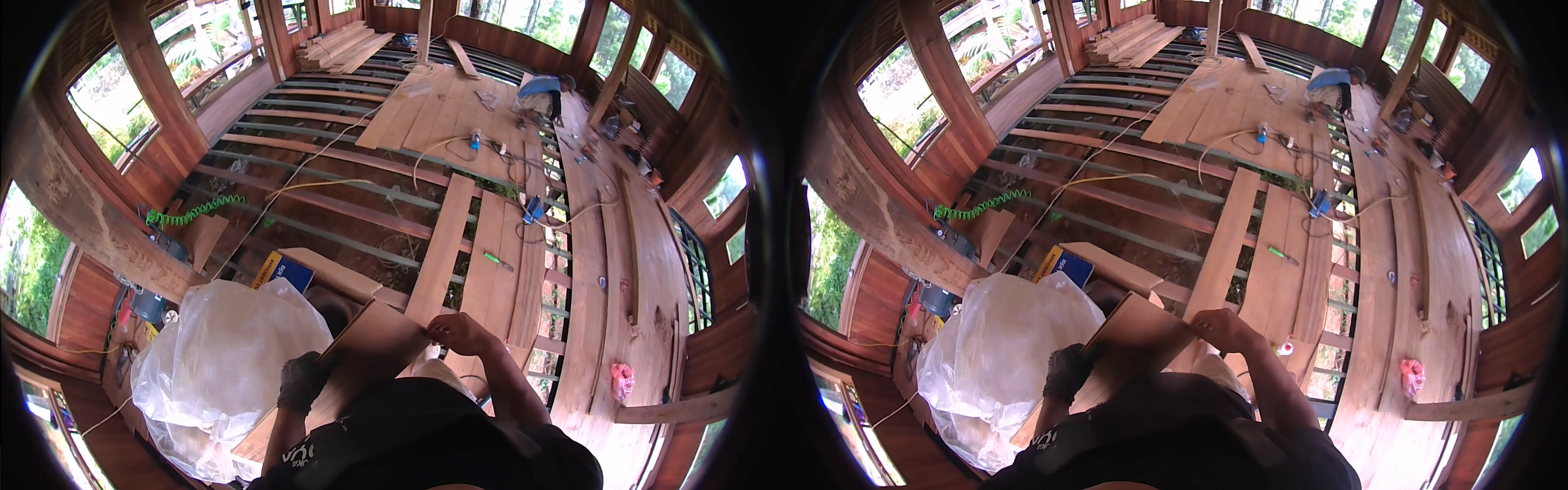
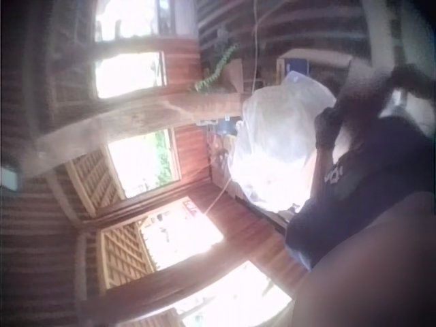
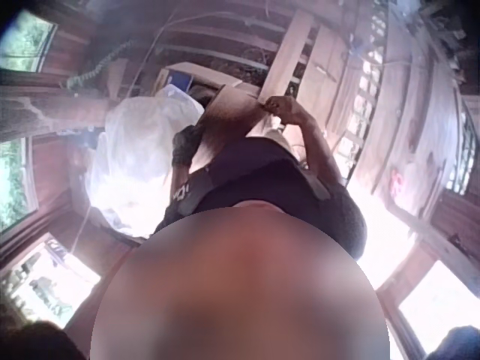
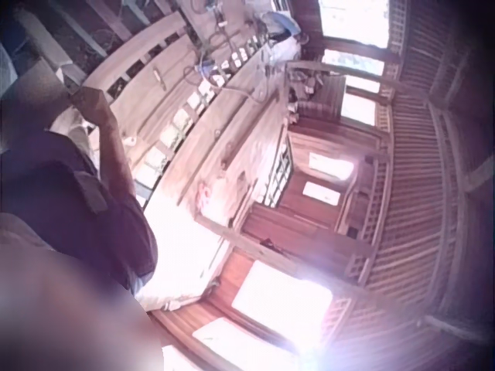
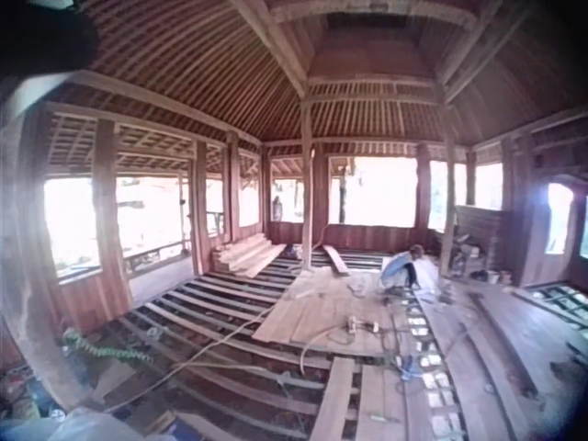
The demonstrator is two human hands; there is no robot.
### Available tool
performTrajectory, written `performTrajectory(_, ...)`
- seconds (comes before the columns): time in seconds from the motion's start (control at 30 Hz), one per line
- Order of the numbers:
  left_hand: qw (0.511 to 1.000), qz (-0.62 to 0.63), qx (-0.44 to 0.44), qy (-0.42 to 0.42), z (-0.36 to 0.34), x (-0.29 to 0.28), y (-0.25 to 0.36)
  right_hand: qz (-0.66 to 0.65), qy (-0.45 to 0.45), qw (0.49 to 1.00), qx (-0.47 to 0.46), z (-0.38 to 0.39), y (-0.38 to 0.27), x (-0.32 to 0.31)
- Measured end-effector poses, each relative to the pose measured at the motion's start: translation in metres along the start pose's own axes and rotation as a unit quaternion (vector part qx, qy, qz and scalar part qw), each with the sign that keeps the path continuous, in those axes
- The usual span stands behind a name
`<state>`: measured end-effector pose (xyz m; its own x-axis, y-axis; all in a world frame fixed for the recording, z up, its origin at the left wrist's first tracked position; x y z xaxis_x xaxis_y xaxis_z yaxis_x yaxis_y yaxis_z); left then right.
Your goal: The person cuts a wooden plank with a hand saw, then uses a handheld electric router to shape the plank's edge. The person works on a wooden deck structure outdoors.
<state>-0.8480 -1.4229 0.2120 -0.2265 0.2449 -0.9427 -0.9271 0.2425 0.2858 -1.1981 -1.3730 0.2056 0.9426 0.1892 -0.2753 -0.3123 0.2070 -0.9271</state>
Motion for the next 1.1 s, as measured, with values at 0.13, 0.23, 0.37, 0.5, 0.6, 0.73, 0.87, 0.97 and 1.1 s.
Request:
performTrajectory(0.13,0.999,0.035,-0.035,0.013,-0.038,0.0,-0.006,-0.103,-0.04,0.993,-0.031,-0.052,0.009,-0.019)
performTrajectory(0.23,0.997,0.015,-0.075,0.025,-0.067,0.001,-0.005,-0.296,-0.054,0.948,-0.108,-0.089,0.026,-0.036)
performTrajectory(0.37,0.99,0.052,-0.121,0.047,-0.108,0.0,0.004,-0.203,-0.009,0.979,-0.002,-0.131,0.089,-0.075)
performTrajectory(0.5,0.987,0.074,-0.125,0.072,-0.173,-0.008,0.025,-0.079,0.035,0.99,0.108,-0.151,0.138,-0.153)
performTrajectory(0.6,0.986,0.076,-0.132,0.073,-0.227,-0.013,0.049,-0.05,0.06,0.977,0.2,-0.144,0.168,-0.224)
performTrajectory(0.73,0.969,0.185,-0.123,0.106,-0.29,-0.014,0.097,0.008,0.151,0.98,0.127,-0.151,0.182,-0.307)
performTrajectory(0.87,0.982,0.128,-0.055,0.128,-0.345,-0.029,0.15,-0.024,0.216,0.976,0.031,-0.187,0.16,-0.349)
performTrajectory(0.97,0.988,0.12,-0.056,0.08,-0.385,-0.031,0.177,-0.15,0.179,0.972,0.0,-0.222,0.121,-0.36)
performTrajectory(1.1,0.984,0.077,0.114,0.117,-0.443,-0.028,0.221,-0.38,0.116,0.916,-0.063,-0.25,0.062,-0.376)
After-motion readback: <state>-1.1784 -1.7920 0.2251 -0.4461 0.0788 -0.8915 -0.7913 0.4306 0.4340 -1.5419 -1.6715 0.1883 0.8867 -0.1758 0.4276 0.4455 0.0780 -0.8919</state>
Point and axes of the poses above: each hand's wrist, its own z-axis away from the middle knuckle, its own x-axis out of the palm, y = z × x, the point moved 6 cm from there along -z, towards the middle knuckle, and after that the axes turned 11 degrees about -z, right-handed, at the moved point
